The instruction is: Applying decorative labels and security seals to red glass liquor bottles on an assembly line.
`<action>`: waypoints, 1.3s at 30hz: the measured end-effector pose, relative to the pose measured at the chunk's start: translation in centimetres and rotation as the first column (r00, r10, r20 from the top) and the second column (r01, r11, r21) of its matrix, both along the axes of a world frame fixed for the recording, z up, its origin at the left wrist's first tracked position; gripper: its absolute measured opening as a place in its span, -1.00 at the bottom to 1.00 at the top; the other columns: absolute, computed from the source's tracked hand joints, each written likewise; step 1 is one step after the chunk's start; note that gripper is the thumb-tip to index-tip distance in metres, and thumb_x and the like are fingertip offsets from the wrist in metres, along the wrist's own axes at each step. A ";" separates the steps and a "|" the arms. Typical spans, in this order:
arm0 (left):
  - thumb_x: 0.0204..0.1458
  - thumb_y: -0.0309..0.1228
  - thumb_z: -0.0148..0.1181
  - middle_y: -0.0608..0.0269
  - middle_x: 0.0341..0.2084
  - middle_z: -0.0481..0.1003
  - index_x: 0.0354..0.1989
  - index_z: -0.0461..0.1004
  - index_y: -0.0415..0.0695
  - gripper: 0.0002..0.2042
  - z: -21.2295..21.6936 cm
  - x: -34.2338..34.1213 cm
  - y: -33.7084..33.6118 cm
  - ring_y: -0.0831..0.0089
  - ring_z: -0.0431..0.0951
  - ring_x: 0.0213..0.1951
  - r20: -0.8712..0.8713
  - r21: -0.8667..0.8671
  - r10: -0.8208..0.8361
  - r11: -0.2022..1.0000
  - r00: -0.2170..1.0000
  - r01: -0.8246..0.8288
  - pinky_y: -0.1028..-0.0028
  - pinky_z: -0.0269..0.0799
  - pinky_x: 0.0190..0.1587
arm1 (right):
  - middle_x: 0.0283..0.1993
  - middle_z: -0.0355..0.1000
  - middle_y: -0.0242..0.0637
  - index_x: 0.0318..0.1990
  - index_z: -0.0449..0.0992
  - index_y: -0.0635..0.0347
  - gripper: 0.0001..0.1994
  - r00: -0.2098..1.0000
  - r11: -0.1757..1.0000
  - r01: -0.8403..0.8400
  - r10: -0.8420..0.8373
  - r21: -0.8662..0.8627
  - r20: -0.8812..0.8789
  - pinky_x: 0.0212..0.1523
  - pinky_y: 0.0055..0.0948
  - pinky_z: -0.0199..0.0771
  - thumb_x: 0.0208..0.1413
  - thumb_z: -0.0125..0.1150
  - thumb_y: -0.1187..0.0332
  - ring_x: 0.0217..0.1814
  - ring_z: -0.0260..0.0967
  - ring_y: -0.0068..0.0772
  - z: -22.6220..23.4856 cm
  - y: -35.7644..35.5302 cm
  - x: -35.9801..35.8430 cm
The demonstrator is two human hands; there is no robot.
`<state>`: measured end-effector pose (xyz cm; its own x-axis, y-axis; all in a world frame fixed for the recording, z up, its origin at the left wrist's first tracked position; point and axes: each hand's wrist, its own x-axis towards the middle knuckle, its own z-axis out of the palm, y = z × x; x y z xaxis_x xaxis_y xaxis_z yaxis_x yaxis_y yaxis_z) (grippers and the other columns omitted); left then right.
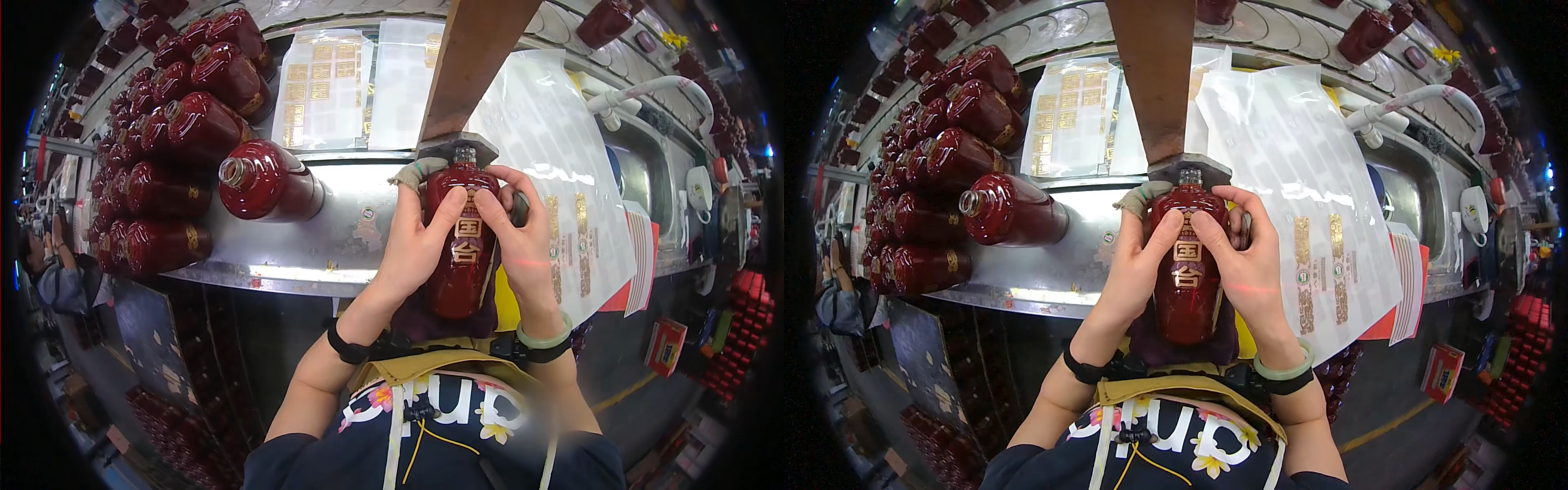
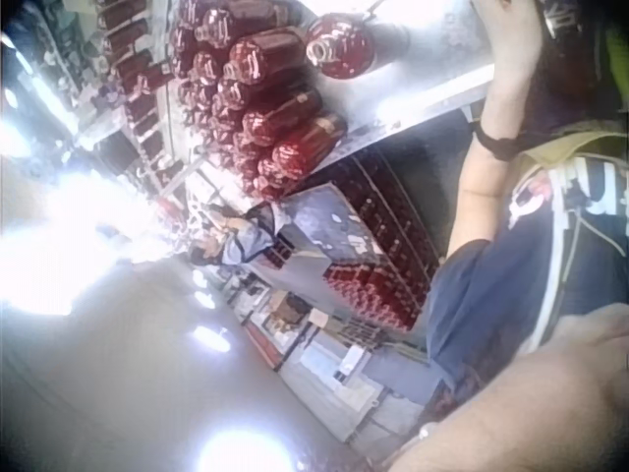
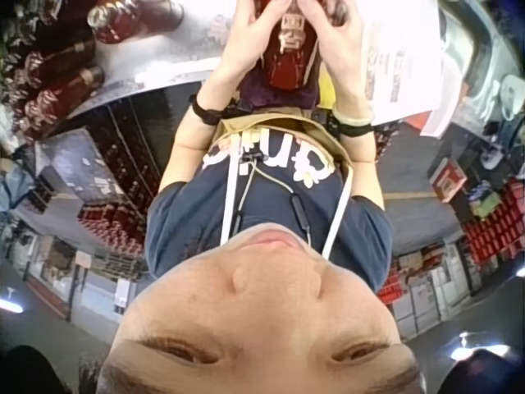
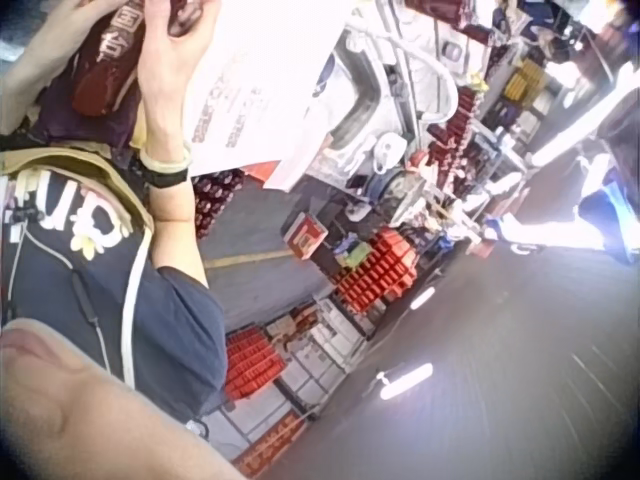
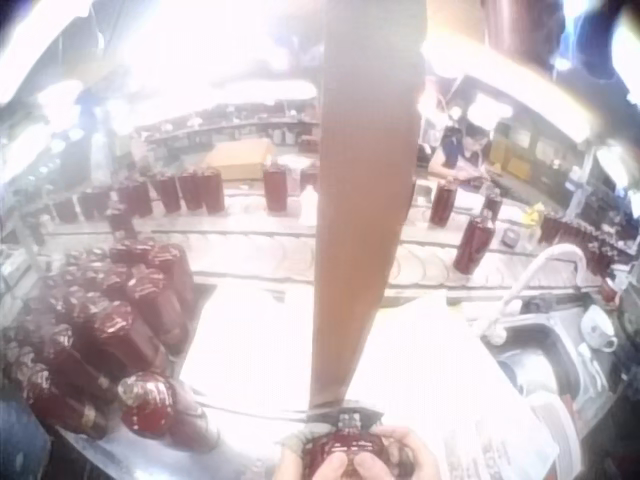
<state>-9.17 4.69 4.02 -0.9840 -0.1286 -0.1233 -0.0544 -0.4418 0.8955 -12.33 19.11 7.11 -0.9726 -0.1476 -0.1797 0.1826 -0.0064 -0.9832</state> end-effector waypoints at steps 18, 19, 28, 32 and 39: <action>0.17 -0.41 0.38 -0.04 0.08 0.48 0.26 0.22 -0.33 -0.42 0.5 0.3 0.6 0.36 0.56 0.09 -0.066 -0.215 0.043 0.975 0.997 -0.057 0.34 0.50 0.17 | -0.20 0.55 -0.29 -0.15 0.63 0.19 -0.75 0.369 0.652 0.097 0.678 0.752 -0.636 -0.07 -0.25 0.49 -0.02 0.33 0.63 -0.14 0.46 -0.14 5.9 -0.1 -5.4; 0.17 -0.41 0.38 -0.04 0.08 0.48 0.26 0.22 -0.33 -0.42 0.6 0.4 0.7 0.36 0.56 0.09 -0.067 -0.215 0.042 0.975 0.997 -0.056 0.34 0.50 0.17 | -0.21 0.56 -0.29 -0.16 0.63 0.19 -0.77 0.357 0.649 0.116 0.679 0.752 -0.641 -0.07 -0.24 0.50 0.00 0.31 0.63 -0.14 0.46 -0.13 5.9 -0.1 -5.8; 0.19 -0.39 0.38 0.00 0.08 0.49 0.29 0.22 -0.30 -0.42 0.2 0.1 0.3 0.40 0.53 0.12 -0.057 -0.217 0.056 0.974 0.997 -0.067 0.38 0.49 0.17 | -0.21 0.52 -0.16 -0.09 0.61 0.30 -0.82 0.536 0.790 0.074 0.483 0.609 -0.693 -0.08 -0.22 0.48 0.23 0.14 0.62 -0.15 0.49 -0.13 6.2 0.9 -6.6; 0.34 -0.33 0.24 0.15 0.11 0.52 0.28 0.34 -0.23 -0.58 0.8 -0.5 -0.8 0.47 0.52 0.12 0.035 0.041 -0.036 0.999 0.999 0.035 0.40 0.44 0.22 | -0.28 0.42 -0.47 0.06 0.55 0.31 -0.75 0.931 0.933 -0.140 0.238 0.331 -0.277 -0.24 -0.57 0.35 0.34 0.26 0.35 -0.30 0.30 -0.69 3.7 1.4 -3.8; 0.38 -0.32 0.17 0.15 0.05 0.53 0.22 0.34 -0.24 -0.64 0.0 -0.8 -0.4 0.50 0.52 0.09 -0.052 -0.037 -0.037 0.999 0.998 0.035 0.43 0.46 0.15 | -0.38 0.33 -0.61 -0.08 0.55 0.23 -0.79 0.994 0.993 -0.102 0.104 0.064 -0.024 -0.31 -0.69 0.18 0.26 0.41 0.33 -0.33 0.16 -0.80 -0.1 0.7 -1.8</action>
